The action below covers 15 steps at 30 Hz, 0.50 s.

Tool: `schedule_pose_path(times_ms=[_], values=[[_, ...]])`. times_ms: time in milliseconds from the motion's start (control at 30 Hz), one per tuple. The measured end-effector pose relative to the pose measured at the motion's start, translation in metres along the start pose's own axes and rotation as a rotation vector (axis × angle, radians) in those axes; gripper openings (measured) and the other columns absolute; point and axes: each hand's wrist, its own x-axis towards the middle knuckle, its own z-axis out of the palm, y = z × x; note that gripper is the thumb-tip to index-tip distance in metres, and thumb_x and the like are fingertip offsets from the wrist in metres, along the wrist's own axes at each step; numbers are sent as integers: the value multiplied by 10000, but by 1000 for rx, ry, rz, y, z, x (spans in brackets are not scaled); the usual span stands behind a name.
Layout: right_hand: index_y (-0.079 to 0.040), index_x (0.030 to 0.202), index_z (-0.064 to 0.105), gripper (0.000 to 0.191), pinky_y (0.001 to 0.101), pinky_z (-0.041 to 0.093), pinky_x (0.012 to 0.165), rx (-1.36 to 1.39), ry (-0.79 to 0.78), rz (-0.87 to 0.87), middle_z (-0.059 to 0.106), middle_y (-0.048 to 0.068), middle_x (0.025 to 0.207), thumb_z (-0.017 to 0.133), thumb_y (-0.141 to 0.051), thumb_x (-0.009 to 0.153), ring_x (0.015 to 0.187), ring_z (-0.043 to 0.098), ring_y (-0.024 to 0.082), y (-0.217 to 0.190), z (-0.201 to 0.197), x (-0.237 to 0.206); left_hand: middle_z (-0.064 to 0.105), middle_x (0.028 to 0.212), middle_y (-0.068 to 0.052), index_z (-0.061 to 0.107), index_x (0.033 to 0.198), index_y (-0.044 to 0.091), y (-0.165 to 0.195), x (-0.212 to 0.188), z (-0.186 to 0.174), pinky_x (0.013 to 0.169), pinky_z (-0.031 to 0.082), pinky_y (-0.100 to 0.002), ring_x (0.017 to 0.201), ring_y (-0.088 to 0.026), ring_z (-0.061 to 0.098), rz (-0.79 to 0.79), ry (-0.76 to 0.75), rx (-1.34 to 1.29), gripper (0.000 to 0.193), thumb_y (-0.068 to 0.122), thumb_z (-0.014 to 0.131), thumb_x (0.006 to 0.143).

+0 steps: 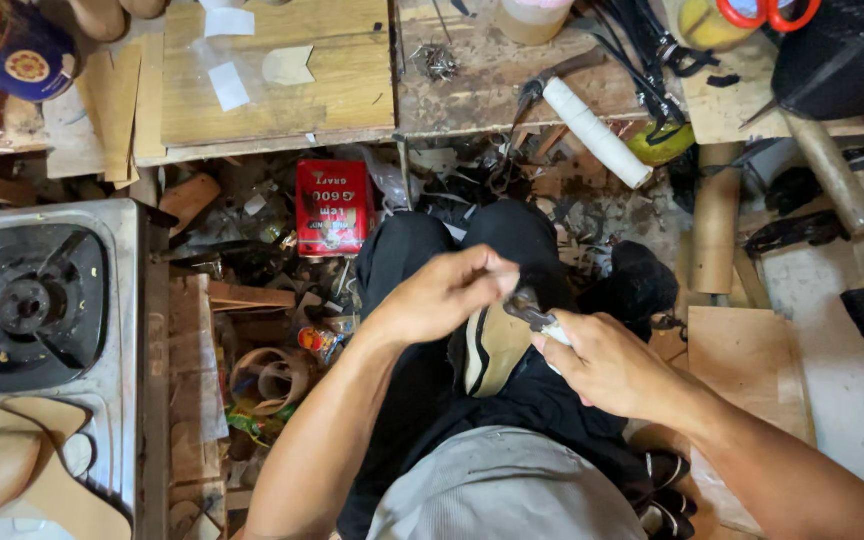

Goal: The person fits a black mesh shoe upper onto a wooden shoe last, repeatedly adjusting and pressing the edges to ensure a snug fit. The person then places the assembled shoe on a workbench and repeats the process with a second shoe upper.

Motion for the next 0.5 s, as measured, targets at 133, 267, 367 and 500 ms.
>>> schedule_pose_path(times_ms=[133,267,367,500], values=[[-56,876,579,277,345,498,459,-34,30,-61,596,98,513,528,-302,992,412,627,174,5,8,7,778,921,-114,672,1078,26,1,0,2,781,581,-331,874,-188,761,-6,167,383,176,133,656,941],[-58,904,627,263,318,543,435,178,104,-123,700,37,620,581,-311,956,470,678,132,16,17,5,751,917,-148,654,1064,12,9,-13,6,802,552,-406,913,-343,723,41,265,581,189,102,637,899],[-67,975,647,250,336,517,411,283,179,-79,697,60,629,577,-304,937,461,663,162,26,29,5,738,920,-157,634,1084,15,13,-20,4,837,537,-448,959,-392,692,92,266,646,196,111,645,914],[-26,959,627,254,387,499,478,60,395,-256,665,147,640,596,-277,982,547,662,300,31,51,25,658,736,-192,603,1241,30,15,-22,0,1071,488,-475,872,-403,674,55,114,734,427,91,664,823]])
